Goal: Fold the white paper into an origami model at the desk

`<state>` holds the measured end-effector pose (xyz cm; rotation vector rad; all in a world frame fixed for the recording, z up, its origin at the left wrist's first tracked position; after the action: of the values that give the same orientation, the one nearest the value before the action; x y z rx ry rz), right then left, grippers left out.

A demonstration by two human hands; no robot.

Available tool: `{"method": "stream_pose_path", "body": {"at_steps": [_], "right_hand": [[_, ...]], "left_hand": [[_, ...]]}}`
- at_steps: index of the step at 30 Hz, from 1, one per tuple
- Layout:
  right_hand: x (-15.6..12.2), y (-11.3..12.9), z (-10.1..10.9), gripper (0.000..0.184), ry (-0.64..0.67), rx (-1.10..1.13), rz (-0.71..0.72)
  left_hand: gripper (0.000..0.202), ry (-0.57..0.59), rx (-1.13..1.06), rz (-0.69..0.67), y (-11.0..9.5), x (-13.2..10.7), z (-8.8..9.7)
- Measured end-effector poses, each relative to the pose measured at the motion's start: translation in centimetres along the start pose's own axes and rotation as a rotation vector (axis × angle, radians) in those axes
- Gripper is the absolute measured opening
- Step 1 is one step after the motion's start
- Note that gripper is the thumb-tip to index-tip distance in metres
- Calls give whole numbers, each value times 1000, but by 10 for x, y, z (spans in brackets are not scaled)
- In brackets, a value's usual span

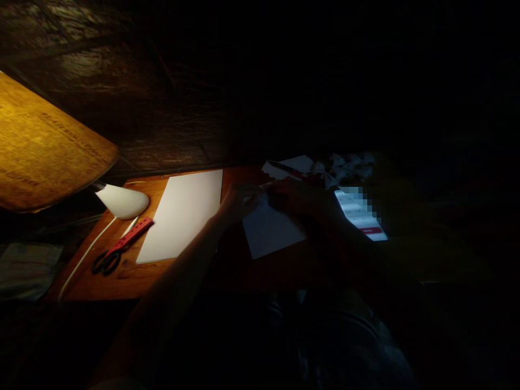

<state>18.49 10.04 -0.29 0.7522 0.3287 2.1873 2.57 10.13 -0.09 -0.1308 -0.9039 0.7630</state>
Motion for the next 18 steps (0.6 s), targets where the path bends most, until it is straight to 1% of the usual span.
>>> {"method": "stream_pose_path", "body": {"at_steps": [5,9,15,18], "right_hand": [[-1,-2,-2,34,-4,-22,21],[0,-4,-2,38,1,-27,32],[1,-5,-3,34,12,-18,53],[1,-4,-4,34,21,7,68]], "left_hand": [[26,62,13,-49,2,-2,-3],[33,104,-9,-49,3,-4,-6],[35,97,-32,-21,-2,-5,-6],[30,97,-57,-10,-5,-4,-6]]}}
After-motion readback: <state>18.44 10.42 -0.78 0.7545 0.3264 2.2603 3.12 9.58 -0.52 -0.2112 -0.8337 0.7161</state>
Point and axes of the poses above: each hand's wrist, its own x-axis towards the middle knuckle, its own z-axis out of the back of the hand, y = z × x, the point moved 8 cm from there along x, towards the middle knuckle, and after that the axes turned 14 degrees about -y, right-handed, at the moved point
